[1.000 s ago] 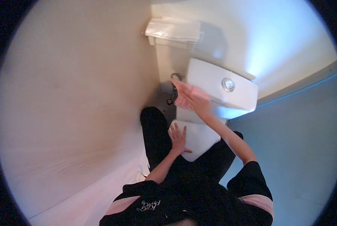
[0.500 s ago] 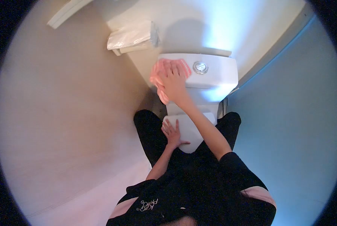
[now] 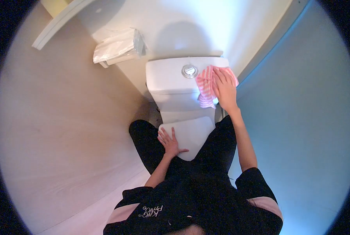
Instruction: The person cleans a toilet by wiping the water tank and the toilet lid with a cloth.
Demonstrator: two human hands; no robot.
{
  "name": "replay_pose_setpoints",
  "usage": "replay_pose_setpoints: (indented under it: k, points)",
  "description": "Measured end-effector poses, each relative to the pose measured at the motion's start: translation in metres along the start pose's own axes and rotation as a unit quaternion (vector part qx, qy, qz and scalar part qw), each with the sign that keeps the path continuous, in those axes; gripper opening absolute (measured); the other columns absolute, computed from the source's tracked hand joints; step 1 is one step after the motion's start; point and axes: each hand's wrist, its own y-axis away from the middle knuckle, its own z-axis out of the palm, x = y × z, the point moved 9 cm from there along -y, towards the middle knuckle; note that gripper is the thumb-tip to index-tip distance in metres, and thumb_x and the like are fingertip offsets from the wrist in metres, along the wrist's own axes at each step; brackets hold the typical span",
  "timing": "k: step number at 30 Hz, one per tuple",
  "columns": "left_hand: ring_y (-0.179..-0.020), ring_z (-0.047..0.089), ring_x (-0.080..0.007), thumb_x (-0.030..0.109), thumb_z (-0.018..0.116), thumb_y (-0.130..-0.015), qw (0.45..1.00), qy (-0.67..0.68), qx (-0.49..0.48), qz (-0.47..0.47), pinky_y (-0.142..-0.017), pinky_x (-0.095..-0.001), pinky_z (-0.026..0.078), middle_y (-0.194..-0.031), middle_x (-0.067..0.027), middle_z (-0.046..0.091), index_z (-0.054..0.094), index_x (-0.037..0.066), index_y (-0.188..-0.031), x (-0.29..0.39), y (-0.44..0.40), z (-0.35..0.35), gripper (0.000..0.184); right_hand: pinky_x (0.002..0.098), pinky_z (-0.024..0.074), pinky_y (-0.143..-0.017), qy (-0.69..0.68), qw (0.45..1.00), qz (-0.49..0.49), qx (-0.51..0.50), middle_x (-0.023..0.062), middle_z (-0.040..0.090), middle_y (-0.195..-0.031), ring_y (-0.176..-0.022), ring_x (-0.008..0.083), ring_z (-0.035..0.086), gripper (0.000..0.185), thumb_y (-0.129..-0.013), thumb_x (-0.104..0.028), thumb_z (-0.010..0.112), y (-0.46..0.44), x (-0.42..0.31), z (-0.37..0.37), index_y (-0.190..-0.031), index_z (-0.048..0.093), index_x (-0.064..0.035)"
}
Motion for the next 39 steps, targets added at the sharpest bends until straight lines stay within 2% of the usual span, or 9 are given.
replay_pose_setpoints:
  k: [6,10,15,18,20,25,28,31,39]
  points:
    - [-0.137,-0.02,-0.0605,0.073,0.083,-0.041,1.0,0.001,-0.009,-0.006,-0.107,-0.071,-0.008,-0.147,-0.043,-0.022,-0.005,0.01,-0.155,0.0,-0.001,-0.003,0.158,0.0437,0.0349,-0.108,0.044,0.996,0.075,0.001,0.0106,0.052,-0.139,-0.128,0.0325,0.047,0.043,-0.092,-0.032,0.055,-0.052,0.038,0.041,-0.126,0.059,-0.008]
    - [-0.137,-0.019,-0.0608,0.072,0.084,-0.041,1.0,0.003,-0.008,-0.007,-0.107,-0.0705,-0.008,-0.147,-0.043,-0.021,-0.006,0.011,-0.155,-0.002,-0.001,-0.005,0.158,0.038,0.0408,-0.104,-0.223,0.942,0.213,-0.134,0.0116,0.055,-0.136,-0.122,0.029,0.053,0.048,-0.097,-0.039,0.049,-0.072,0.115,0.079,-0.133,0.056,-0.0083]
    - [-0.136,-0.02,-0.0612,0.071,0.085,-0.041,1.0,0.002,-0.027,-0.015,-0.107,-0.0713,-0.009,-0.147,-0.0435,-0.022,-0.006,0.009,-0.155,0.002,-0.001,-0.009,0.158,0.0331,0.0464,-0.096,-0.668,0.626,0.398,-0.053,0.0108,0.06,-0.127,-0.114,0.0194,0.057,0.058,-0.1,-0.047,0.043,0.007,0.135,0.116,-0.138,0.049,-0.0026]
    - [-0.136,-0.02,-0.061,0.073,0.083,-0.04,1.0,-0.005,-0.011,-0.001,-0.106,-0.0725,-0.009,-0.147,-0.0429,-0.022,-0.007,0.008,-0.154,0.0,-0.001,-0.003,0.16,0.0373,0.0485,-0.094,-0.546,0.746,0.363,-0.115,0.0115,0.061,-0.122,-0.101,0.0202,0.063,0.055,-0.101,-0.044,0.044,0.129,0.178,0.193,-0.136,0.048,-0.002]
    - [-0.136,-0.021,-0.0604,0.078,0.08,-0.039,1.0,-0.014,0.008,0.005,-0.105,-0.0739,-0.007,-0.148,-0.041,-0.022,-0.008,0.008,-0.154,-0.006,-0.004,0.009,0.162,0.0335,0.0478,-0.086,-0.593,0.701,0.392,-0.055,0.0062,0.062,-0.108,-0.092,0.0156,0.061,0.047,-0.102,-0.036,0.046,0.152,0.136,0.163,-0.136,0.045,-0.0035]
    - [-0.137,-0.021,-0.06,0.077,0.081,-0.04,1.0,-0.01,0.013,0.012,-0.105,-0.0738,-0.007,-0.148,-0.0417,-0.021,-0.009,0.009,-0.154,-0.004,0.0,0.003,0.161,0.0387,0.0331,-0.109,-0.557,0.743,0.369,0.027,0.0132,0.048,-0.136,-0.128,0.0247,0.045,0.052,-0.097,-0.025,0.055,0.125,0.072,0.102,-0.141,0.037,-0.0024]
    - [-0.137,-0.02,-0.0599,0.077,0.081,-0.04,1.0,-0.01,0.01,0.009,-0.105,-0.0737,-0.007,-0.148,-0.0419,-0.021,-0.009,0.009,-0.154,-0.001,0.0,0.0,0.161,0.0456,0.0247,-0.113,-0.293,0.924,0.217,0.116,0.0215,0.032,-0.145,-0.137,0.0373,0.031,0.052,-0.095,-0.025,0.055,0.057,0.03,0.023,-0.139,0.037,-0.0026]
    - [-0.137,-0.021,-0.0599,0.077,0.081,-0.04,1.0,-0.014,0.0,0.003,-0.105,-0.0739,-0.006,-0.148,-0.0419,-0.021,-0.008,0.009,-0.155,-0.002,-0.002,0.001,0.16,0.0542,0.0122,-0.116,-0.074,0.978,0.189,0.055,0.0271,0.021,-0.152,-0.141,0.047,0.015,0.063,-0.09,-0.028,0.058,0.025,-0.002,0.009,-0.142,0.034,0.0003]
    - [-0.136,-0.019,-0.0622,0.071,0.084,-0.042,1.0,0.005,-0.002,0.005,-0.106,-0.0732,-0.006,-0.147,-0.0439,-0.021,-0.003,0.007,-0.155,0.001,0.001,-0.006,0.156,0.046,0.0253,-0.111,-0.373,0.851,0.326,0.175,0.025,0.027,-0.145,-0.134,0.0395,0.03,0.056,-0.089,-0.012,0.059,0.108,0.038,0.096,-0.138,0.035,0.0012]
